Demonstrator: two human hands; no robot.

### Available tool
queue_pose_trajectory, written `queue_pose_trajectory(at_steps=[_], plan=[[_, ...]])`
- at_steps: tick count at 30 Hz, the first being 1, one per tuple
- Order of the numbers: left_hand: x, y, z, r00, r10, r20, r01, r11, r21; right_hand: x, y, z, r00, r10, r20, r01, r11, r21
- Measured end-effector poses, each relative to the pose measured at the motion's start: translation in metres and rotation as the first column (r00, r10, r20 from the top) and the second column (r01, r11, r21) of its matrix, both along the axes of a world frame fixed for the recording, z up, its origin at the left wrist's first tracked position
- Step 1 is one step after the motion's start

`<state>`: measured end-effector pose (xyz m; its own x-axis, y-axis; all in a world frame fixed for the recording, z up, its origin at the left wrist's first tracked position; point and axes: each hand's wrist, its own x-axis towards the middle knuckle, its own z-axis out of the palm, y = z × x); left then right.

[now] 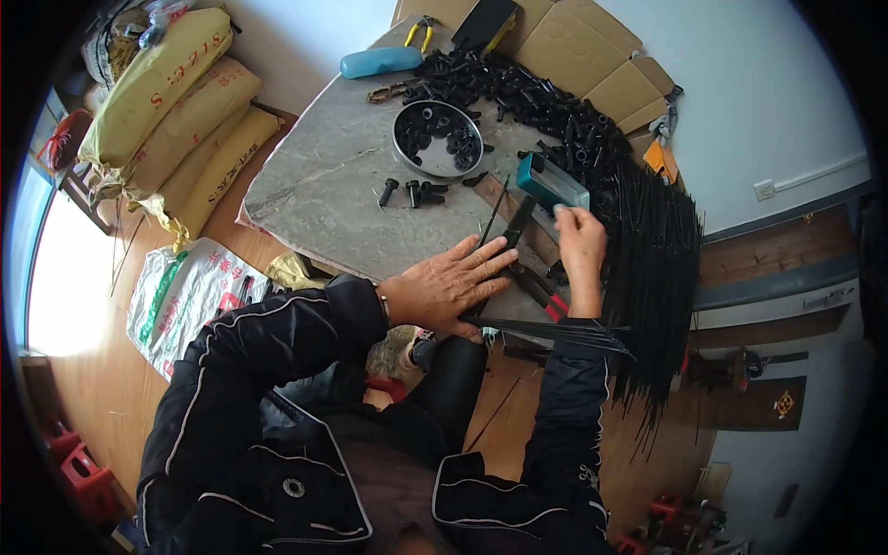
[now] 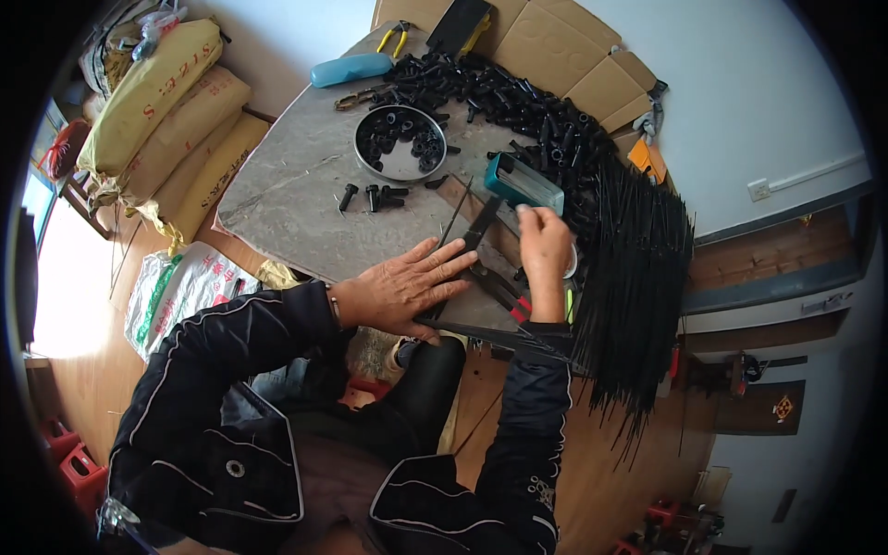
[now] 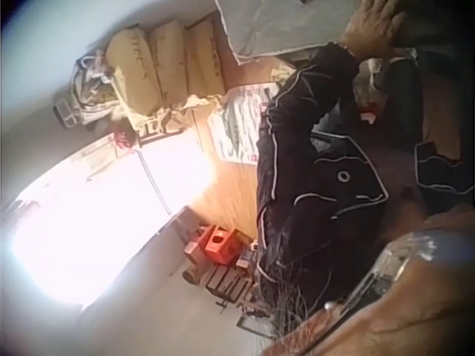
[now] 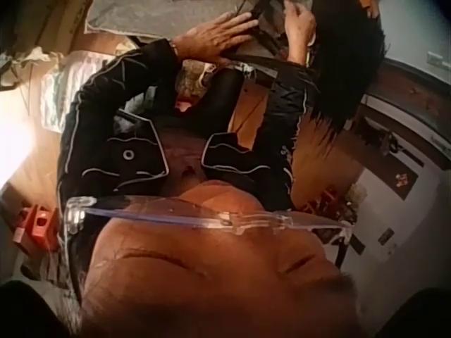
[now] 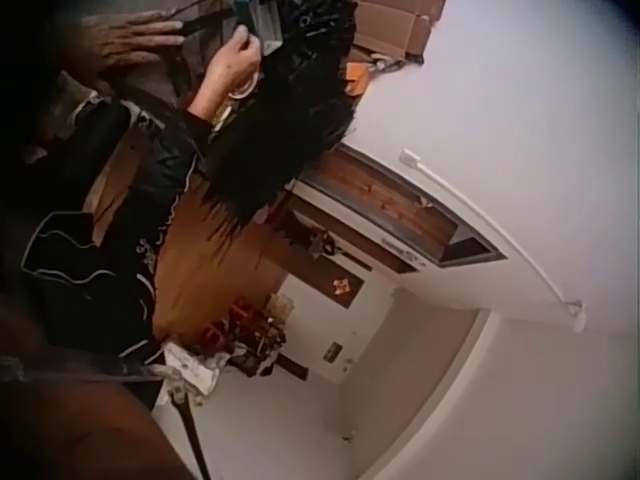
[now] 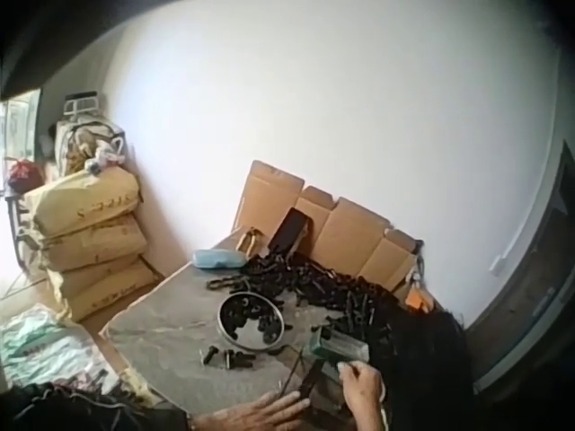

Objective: Assembling black plastic rods and small connector components at a workbench using pliers.

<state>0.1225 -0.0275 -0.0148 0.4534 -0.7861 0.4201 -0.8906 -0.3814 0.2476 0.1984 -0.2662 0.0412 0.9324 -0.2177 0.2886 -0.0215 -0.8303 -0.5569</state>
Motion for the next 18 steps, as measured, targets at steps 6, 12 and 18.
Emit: queue_pose_trajectory(at_steps=[6,12,18], plan=[[0.001,-0.002,0.002,1.0,-0.008,-0.004,0.008,1.0,0.017,0.003,0.028,-0.016,0.997,0.071,0.011,-0.071,0.996,0.057],[0.0,-0.001,-0.001,1.0,0.008,-0.007,-0.008,1.0,0.025,-0.003,0.04,-0.012,0.94,0.164,-0.298,-0.071,0.951,0.3],[0.001,-0.001,-0.001,1.0,-0.009,-0.013,0.009,1.0,0.001,-0.006,0.034,-0.033,0.967,0.209,-0.144,-0.111,0.86,0.498]])
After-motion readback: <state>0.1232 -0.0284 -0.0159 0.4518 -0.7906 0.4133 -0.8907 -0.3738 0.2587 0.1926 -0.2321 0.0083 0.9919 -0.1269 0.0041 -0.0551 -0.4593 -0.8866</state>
